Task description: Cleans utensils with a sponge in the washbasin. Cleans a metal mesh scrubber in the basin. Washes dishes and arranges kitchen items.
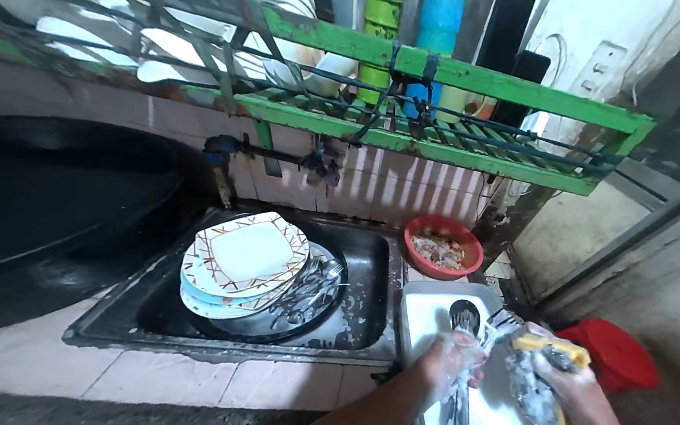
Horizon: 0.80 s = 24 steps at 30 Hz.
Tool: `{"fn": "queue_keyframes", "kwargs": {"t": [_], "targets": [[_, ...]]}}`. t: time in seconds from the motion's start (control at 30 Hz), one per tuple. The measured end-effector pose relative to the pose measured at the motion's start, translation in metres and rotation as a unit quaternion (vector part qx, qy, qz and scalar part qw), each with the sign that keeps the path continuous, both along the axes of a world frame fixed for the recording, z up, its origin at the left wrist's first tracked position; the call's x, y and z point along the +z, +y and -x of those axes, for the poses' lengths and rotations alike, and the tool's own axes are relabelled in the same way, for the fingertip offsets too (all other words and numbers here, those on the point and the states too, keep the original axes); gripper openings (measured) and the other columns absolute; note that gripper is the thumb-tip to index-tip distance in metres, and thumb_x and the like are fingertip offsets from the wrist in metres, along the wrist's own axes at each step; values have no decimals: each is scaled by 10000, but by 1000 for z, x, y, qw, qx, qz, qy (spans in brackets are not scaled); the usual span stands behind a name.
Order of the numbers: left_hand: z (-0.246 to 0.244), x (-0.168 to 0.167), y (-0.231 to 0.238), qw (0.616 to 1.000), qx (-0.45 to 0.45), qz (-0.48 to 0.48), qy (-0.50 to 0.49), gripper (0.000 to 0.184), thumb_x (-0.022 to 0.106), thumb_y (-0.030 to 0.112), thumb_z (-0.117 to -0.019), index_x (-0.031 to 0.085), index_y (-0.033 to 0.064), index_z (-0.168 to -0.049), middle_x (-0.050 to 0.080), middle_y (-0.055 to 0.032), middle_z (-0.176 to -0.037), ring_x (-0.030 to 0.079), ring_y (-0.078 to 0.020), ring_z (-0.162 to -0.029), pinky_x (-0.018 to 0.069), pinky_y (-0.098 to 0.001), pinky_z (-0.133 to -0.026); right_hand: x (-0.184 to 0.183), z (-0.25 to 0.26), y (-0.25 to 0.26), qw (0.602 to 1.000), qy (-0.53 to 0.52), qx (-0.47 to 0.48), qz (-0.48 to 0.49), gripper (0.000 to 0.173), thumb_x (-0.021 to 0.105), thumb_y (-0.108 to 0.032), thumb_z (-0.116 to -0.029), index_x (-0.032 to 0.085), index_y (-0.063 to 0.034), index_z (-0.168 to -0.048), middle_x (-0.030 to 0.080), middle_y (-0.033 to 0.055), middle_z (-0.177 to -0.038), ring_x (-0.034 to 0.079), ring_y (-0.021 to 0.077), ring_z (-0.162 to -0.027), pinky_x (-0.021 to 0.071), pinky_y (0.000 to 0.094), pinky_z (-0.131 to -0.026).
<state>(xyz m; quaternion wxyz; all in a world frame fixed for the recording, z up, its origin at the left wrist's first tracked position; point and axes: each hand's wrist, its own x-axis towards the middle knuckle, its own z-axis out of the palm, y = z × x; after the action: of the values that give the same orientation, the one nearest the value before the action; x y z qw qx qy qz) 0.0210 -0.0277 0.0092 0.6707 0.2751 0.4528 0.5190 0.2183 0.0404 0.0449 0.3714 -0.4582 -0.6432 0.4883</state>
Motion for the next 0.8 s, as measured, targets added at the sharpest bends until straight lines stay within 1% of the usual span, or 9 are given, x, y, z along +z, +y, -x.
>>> {"fn": "queue_keyframes", "kwargs": {"t": [0.07, 0.13, 0.23, 0.3, 0.43, 0.53, 0.63, 0.73, 0.8], "targets": [[-1, 1, 0, 999, -10, -4, 39, 268, 523, 42, -1031, 521, -14, -1293, 604, -51, -899, 594, -99, -649, 524, -251, -587, 3, 21, -11, 995, -99, -15, -10, 582, 782, -85, -810, 568, 47, -1335, 670, 145, -1246, 662, 161, -1115, 560, 350, -965], [-2, 0, -1, 994, -37, -10, 100, 313, 570, 20, -995, 523, -19, -1303, 603, -49, -866, 577, -88, -639, 505, -245, -587, 2, 41, -6, 976, -205, -19, -68, 441, 783, -65, -827, 658, 38, -1238, 679, 188, -1232, 650, 258, -1155, 514, 459, -1018], [-2, -4, 1, 994, -40, 21, 99, 353, 586, 73, -1019, 490, -10, -1349, 576, -38, -835, 527, -77, -584, 463, -225, -540, -6, 45, 28, 946, -275, -53, -160, 398, 735, 10, -850, 676, 34, -1242, 646, 250, -1304, 607, 393, -1244, 455, 586, -1075], [1, -5, 3, 997, -15, 31, 66, 339, 578, 57, -1016, 480, 1, -1335, 559, -23, -801, 518, -72, -566, 453, -215, -519, 1, 43, 43, 956, -232, -90, -157, 413, 707, 16, -876, 644, 42, -1283, 643, 252, -1298, 614, 383, -1222, 463, 592, -1054], [3, -8, 0, 999, 31, 17, -3, 330, 589, 38, -1003, 487, -3, -1315, 601, -40, -823, 567, -87, -598, 478, -224, -529, 9, 41, 30, 996, -31, -83, -24, 477, 705, -97, -902, 540, 8, -1336, 685, 131, -1106, 698, 179, -912, 611, 382, -776], [1, -4, -2, 1000, 6, 5, 20, 338, 593, 38, -995, 493, 6, -1317, 602, -47, -853, 567, -93, -617, 486, -237, -549, -4, 54, 11, 988, -150, -20, 17, 491, 724, -53, -871, 573, 12, -1334, 670, 172, -1193, 671, 239, -1053, 566, 444, -905], [2, -7, -1, 999, -11, 19, 33, 305, 574, 31, -1005, 488, 11, -1297, 576, -38, -840, 540, -85, -590, 468, -224, -531, -7, 59, 28, 961, -269, -40, -51, 447, 702, -8, -878, 625, -12, -1318, 657, 227, -1267, 630, 351, -1187, 484, 569, -1020], [2, -8, 3, 1000, -6, 27, 11, 301, 574, 15, -1000, 484, 17, -1287, 560, -25, -795, 526, -77, -557, 455, -212, -497, -3, 45, 49, 964, -204, -117, -126, 413, 678, 26, -875, 635, 15, -1285, 658, 245, -1246, 641, 379, -1151, 490, 612, -991], [2, -7, 3, 1000, 2, 21, -8, 299, 582, 14, -996, 490, 16, -1280, 575, -26, -788, 540, -78, -560, 462, -209, -497, -2, 30, 58, 978, -70, -157, -117, 426, 628, -33, -935, 553, 31, -1350, 673, 191, -1171, 681, 268, -1003, 571, 494, -865]]}}
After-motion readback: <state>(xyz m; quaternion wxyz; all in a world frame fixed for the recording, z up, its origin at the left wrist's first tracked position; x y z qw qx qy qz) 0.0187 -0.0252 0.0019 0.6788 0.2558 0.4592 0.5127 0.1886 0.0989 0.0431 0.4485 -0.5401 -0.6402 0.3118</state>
